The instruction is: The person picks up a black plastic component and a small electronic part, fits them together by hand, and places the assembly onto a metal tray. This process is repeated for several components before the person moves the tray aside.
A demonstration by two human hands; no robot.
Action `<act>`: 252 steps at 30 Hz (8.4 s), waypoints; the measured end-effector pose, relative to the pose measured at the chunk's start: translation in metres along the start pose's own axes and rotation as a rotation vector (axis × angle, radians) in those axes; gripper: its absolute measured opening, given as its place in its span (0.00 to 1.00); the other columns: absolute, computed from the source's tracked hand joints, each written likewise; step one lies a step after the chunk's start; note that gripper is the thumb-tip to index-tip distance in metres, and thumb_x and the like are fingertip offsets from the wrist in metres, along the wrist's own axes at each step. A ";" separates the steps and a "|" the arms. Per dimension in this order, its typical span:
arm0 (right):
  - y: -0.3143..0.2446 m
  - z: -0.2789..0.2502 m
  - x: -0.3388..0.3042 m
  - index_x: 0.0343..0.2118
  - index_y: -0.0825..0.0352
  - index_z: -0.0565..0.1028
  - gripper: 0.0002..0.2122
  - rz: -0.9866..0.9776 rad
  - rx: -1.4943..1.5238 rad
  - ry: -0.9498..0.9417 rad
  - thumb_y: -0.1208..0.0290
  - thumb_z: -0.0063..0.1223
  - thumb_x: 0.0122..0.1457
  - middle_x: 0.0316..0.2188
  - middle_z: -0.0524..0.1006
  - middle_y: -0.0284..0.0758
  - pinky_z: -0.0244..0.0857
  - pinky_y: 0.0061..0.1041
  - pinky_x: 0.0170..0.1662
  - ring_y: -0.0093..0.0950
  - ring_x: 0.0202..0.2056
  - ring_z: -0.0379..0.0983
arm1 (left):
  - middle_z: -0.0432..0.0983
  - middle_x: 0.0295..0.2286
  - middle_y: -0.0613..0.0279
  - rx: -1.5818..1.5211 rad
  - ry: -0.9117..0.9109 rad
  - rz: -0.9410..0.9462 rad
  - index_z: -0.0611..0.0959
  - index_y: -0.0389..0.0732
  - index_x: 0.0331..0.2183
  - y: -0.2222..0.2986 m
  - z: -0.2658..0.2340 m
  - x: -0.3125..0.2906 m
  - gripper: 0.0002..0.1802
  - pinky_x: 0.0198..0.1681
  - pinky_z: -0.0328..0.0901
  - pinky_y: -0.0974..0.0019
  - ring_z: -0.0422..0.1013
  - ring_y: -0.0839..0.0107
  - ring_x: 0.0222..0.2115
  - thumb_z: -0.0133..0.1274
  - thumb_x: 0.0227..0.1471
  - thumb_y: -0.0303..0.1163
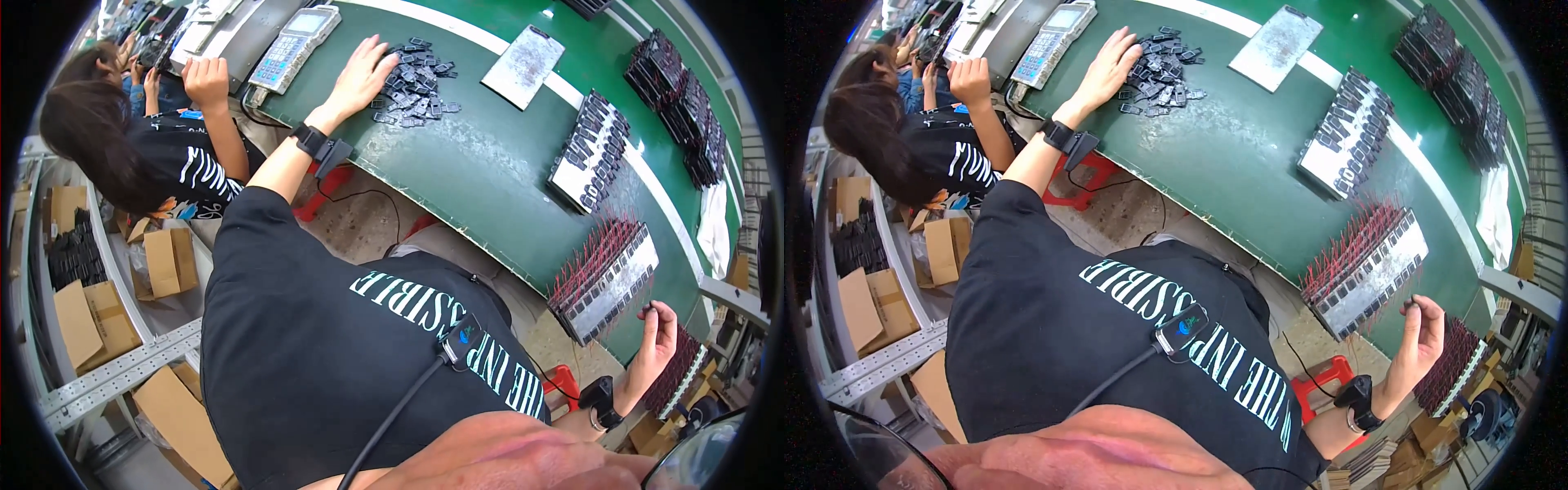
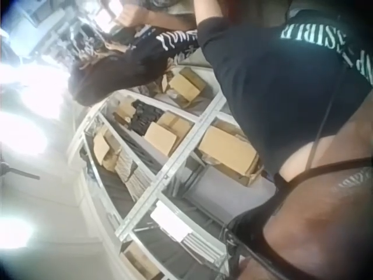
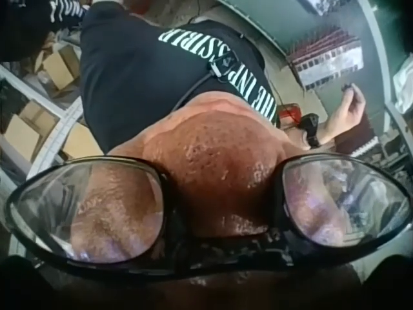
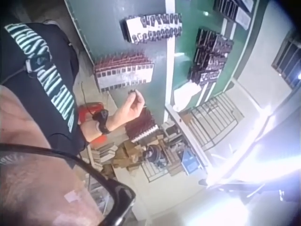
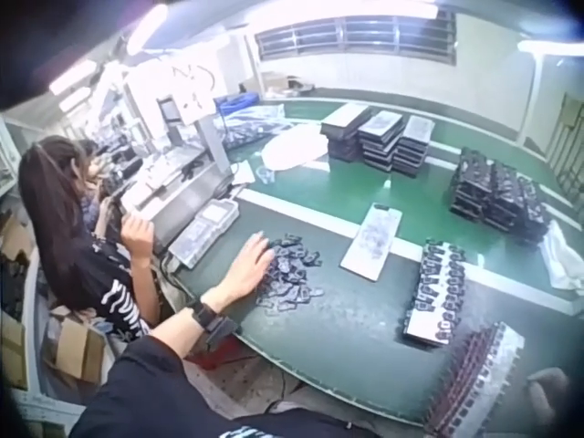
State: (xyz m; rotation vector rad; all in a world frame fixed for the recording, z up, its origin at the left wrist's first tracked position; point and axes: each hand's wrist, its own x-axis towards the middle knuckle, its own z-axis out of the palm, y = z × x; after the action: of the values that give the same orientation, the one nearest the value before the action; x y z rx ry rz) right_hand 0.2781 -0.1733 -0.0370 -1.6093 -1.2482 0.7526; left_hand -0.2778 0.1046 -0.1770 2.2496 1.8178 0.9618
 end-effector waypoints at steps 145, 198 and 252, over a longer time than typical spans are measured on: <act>0.036 -0.010 0.024 0.43 0.68 0.80 0.09 0.066 -0.489 0.447 0.70 0.53 0.65 0.33 0.80 0.27 0.67 0.15 0.41 0.15 0.35 0.74 | 0.81 0.24 0.63 -0.718 -0.370 -0.110 0.85 0.36 0.34 0.248 0.062 -0.012 0.12 0.32 0.70 0.70 0.77 0.78 0.26 0.58 0.53 0.36; -0.015 0.078 -0.040 0.45 0.73 0.76 0.09 0.053 0.519 0.011 0.81 0.54 0.62 0.38 0.80 0.37 0.73 0.22 0.46 0.25 0.38 0.79 | 0.83 0.34 0.60 -1.280 -0.575 -0.105 0.84 0.34 0.45 0.342 0.038 -0.098 0.12 0.36 0.74 0.73 0.79 0.76 0.32 0.54 0.60 0.26; 0.000 0.088 -0.012 0.46 0.72 0.74 0.09 -0.089 0.146 0.116 0.74 0.44 0.69 0.28 0.72 0.28 0.67 0.16 0.36 0.16 0.28 0.68 | 0.80 0.38 0.42 -1.604 -0.851 -0.517 0.74 0.30 0.41 0.338 0.044 -0.101 0.09 0.39 0.77 0.67 0.81 0.60 0.37 0.52 0.59 0.25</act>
State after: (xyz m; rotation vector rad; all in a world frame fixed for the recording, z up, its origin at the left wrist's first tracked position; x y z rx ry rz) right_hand 0.1976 -0.1586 -0.0708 -1.4490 -1.1467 0.6697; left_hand 0.0227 -0.0703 -0.1035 0.8156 0.5936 0.6712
